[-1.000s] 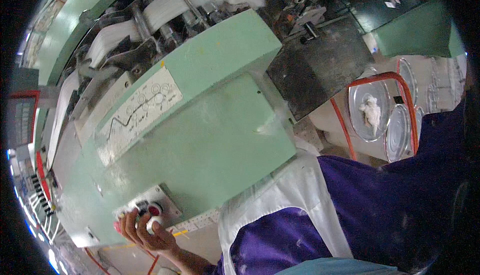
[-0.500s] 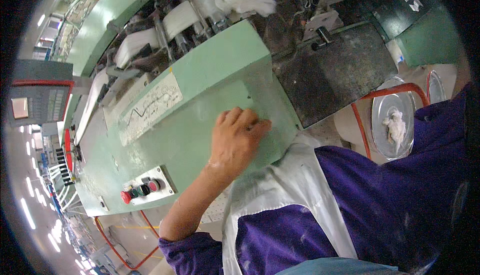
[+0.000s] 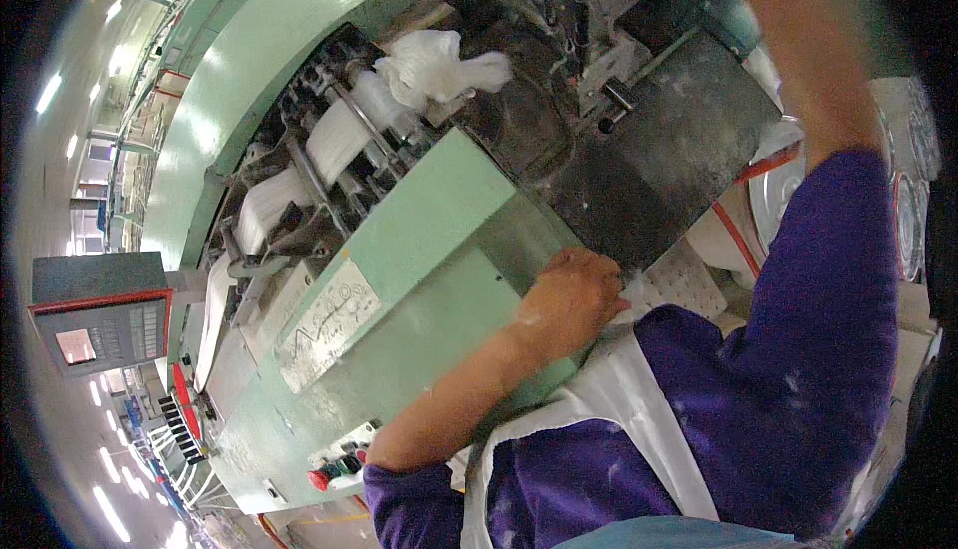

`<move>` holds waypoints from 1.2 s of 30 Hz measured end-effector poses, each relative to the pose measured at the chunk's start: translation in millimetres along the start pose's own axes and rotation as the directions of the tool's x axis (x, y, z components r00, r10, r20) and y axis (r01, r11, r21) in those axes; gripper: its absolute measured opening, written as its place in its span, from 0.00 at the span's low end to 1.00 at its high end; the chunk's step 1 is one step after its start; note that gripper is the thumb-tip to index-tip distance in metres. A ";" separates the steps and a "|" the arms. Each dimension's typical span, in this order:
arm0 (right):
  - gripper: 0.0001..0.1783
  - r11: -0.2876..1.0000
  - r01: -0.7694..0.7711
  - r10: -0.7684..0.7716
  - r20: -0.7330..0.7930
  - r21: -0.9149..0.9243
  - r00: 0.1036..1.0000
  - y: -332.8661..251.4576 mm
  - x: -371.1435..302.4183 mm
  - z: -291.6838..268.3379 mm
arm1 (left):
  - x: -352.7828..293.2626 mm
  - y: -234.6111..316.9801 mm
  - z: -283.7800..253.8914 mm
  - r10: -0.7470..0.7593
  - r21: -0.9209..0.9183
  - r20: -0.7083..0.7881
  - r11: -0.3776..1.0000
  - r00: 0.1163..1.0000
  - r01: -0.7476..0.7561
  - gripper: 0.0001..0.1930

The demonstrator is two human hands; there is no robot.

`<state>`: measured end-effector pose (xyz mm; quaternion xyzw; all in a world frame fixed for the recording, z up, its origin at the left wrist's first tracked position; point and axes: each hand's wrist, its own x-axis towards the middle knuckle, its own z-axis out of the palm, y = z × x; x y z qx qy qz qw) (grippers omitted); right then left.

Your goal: The person moves among large white containers, then opens a machine cover and feeds white fibrous material into rollers. They repeatedly pull and guide the material through the machine, remove excess, and adjust controls while the machine runs.

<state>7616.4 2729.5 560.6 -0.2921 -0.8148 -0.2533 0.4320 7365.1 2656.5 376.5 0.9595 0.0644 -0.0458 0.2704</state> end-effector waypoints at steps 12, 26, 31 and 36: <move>0.22 0.606 -0.795 0.740 0.392 -0.035 0.547 -30.3 -306.5 118.9 | -0.6 -1.6 -8.6 0.052 -0.238 -0.248 0.965 0.967 -0.113 0.11; 0.29 0.913 -0.397 0.357 0.287 0.095 0.889 -3.1 -121.3 208.3 | -2.3 -4.8 -10.6 0.082 -0.249 -0.284 0.956 0.955 -0.156 0.14; 0.40 0.885 -0.465 0.393 0.579 -0.027 0.714 48.4 -100.6 280.7 | -2.7 -4.2 -14.2 0.049 -0.260 -0.258 0.959 0.965 -0.118 0.16; 0.37 0.670 -0.701 0.502 0.547 0.243 0.670 73.9 -95.9 290.5 | -2.1 -4.5 -11.1 0.038 -0.263 -0.290 0.958 0.956 -0.117 0.16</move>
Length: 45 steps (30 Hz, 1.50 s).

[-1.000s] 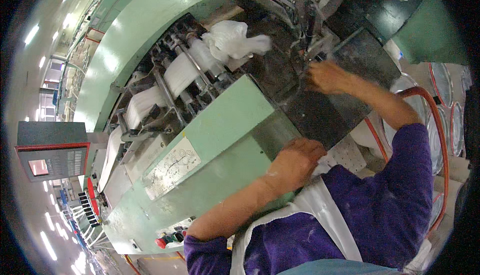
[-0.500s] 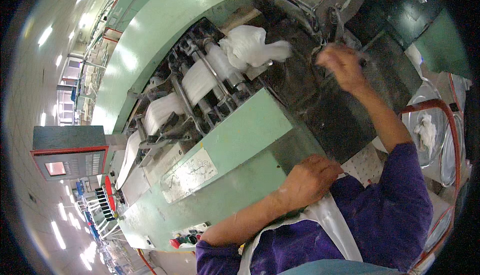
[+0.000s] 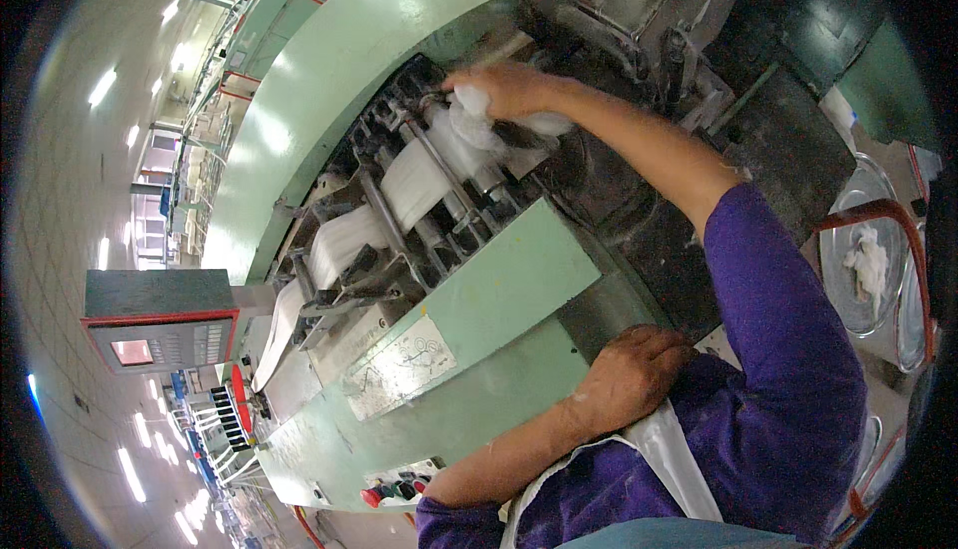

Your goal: The person moves among large white containers, then opens a machine cover and feeds white fibrous material into rollers. They repeatedly pull and guide the material through the machine, remove excess, and adjust controls while the machine runs.

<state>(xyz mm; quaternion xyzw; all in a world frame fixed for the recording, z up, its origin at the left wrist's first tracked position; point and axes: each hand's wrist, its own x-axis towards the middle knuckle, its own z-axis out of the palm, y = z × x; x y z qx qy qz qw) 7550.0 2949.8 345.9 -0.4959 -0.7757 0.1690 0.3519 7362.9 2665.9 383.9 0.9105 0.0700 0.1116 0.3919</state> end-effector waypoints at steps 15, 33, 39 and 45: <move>0.44 0.988 -0.097 0.088 -0.073 -0.122 0.993 -11.1 -83.0 -31.6 | 2.6 -0.1 -0.7 -0.015 -0.055 0.014 0.998 1.000 0.016 0.14; 0.15 0.984 0.033 -0.034 -0.004 -0.178 0.999 -3.9 -30.2 10.8 | 8.9 19.0 -48.8 0.231 0.330 -0.109 0.926 0.967 -0.184 0.18; 0.14 0.999 -0.034 0.034 0.048 0.007 0.998 9.7 -30.0 9.8 | 13.8 -37.4 -129.9 -0.026 0.602 -0.370 0.754 0.929 0.261 0.11; 0.15 0.804 -0.144 0.402 -0.351 0.576 0.846 32.8 -61.5 6.9 | 43.8 -122.1 -182.8 -0.388 0.675 -0.398 0.489 0.831 0.552 0.38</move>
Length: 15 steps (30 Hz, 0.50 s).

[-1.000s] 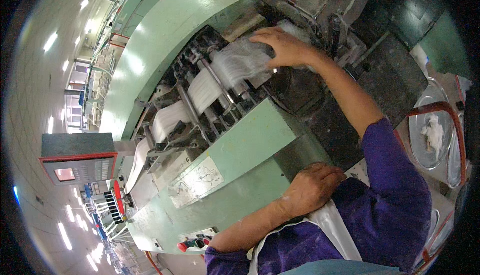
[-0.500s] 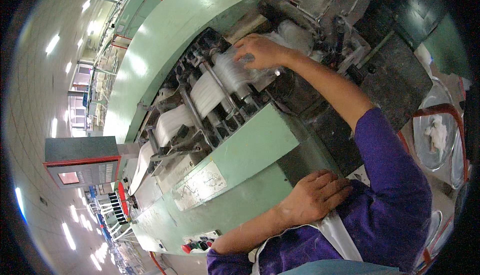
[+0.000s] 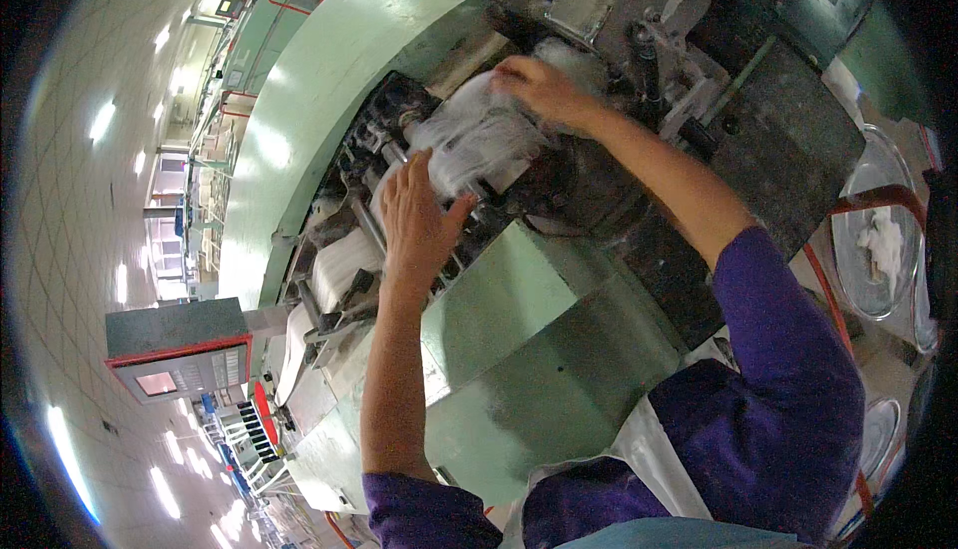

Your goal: The person moves among large white containers, then opens a machine cover and feeds white fibrous material into rollers. They repeatedly pull and guide the material through the machine, remove excess, and adjust controls while the machine runs.

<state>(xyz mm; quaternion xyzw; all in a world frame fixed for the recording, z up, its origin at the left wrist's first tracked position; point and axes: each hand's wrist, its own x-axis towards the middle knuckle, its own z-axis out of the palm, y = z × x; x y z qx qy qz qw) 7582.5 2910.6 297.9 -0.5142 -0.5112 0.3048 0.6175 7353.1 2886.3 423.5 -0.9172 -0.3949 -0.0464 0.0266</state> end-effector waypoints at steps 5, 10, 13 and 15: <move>0.12 0.969 -0.065 0.052 -0.058 -0.237 0.997 -3.1 -30.4 -25.5 | 59.8 -12.3 35.5 -0.062 0.145 0.172 0.989 0.983 0.037 0.50; 0.10 0.348 0.472 0.031 0.513 -0.810 0.858 -24.9 -75.9 -42.5 | 93.6 -15.8 48.5 -0.167 0.212 0.263 0.971 0.950 0.112 0.44; 0.13 0.275 0.512 0.078 0.549 -0.814 0.832 -40.2 -76.3 -45.3 | 92.3 -22.0 47.6 -0.156 0.105 0.215 0.985 0.964 0.136 0.38; 0.16 0.527 0.375 -0.017 0.432 -0.763 0.902 -48.3 -62.2 -44.1 | 82.9 -29.9 46.2 -0.071 -0.084 0.076 0.993 0.995 0.077 0.33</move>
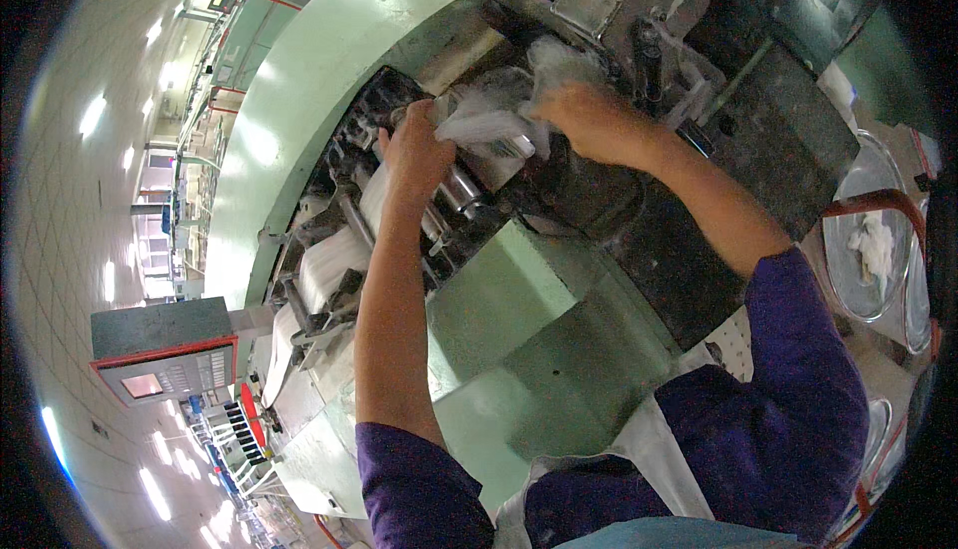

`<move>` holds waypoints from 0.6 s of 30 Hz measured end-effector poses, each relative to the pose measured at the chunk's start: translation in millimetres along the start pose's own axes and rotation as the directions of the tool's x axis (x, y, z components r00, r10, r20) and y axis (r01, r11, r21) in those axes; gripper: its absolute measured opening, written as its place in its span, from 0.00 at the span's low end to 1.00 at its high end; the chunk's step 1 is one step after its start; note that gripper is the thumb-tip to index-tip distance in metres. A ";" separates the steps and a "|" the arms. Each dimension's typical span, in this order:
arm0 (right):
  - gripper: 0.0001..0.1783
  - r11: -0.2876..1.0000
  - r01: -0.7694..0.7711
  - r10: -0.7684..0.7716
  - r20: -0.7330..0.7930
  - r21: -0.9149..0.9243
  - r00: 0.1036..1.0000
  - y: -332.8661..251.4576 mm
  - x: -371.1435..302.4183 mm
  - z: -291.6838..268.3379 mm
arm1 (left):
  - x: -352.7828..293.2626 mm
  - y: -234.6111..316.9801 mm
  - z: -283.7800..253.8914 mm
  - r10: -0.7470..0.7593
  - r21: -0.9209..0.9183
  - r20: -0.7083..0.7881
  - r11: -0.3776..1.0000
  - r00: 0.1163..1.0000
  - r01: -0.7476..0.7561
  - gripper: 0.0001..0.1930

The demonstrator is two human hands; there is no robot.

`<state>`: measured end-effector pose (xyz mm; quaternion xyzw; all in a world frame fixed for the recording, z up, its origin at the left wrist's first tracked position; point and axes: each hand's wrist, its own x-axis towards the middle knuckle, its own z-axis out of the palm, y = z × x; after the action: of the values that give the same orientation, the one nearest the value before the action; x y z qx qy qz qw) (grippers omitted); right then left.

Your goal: The person moves among large white containers, then opens a machine cover and feeds white fibrous material into rollers. They repeatedly pull and guide the material through the machine, remove excess, and adjust controls while the machine runs.

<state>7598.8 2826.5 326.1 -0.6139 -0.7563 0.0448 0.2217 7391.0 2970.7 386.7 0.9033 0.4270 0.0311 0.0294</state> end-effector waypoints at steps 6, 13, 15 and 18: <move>0.25 0.911 0.233 -0.081 -0.407 0.339 0.910 -9.6 74.5 11.2 | -27.5 -25.1 -1.1 -0.135 -0.703 -0.245 0.706 0.960 -0.080 0.26; 0.26 0.912 0.075 -0.147 0.151 0.404 0.978 -24.0 124.3 21.9 | -40.2 -25.1 -21.6 -0.176 -0.484 -0.238 0.874 0.955 0.040 0.29; 0.23 0.794 0.028 -0.188 0.201 0.607 0.961 -23.9 124.6 7.8 | -42.1 -14.5 -26.7 -0.032 -0.221 -0.400 0.973 0.916 -0.062 0.31; 0.18 0.845 0.068 -0.180 0.162 0.530 0.970 -29.9 115.3 -12.3 | -41.5 9.3 -25.8 0.279 0.020 -0.565 0.946 0.777 -0.325 0.33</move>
<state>7559.4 2926.0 379.6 -0.4727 -0.7729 0.2963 0.3024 7369.7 2933.5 411.8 0.9087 0.2648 0.3157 -0.0672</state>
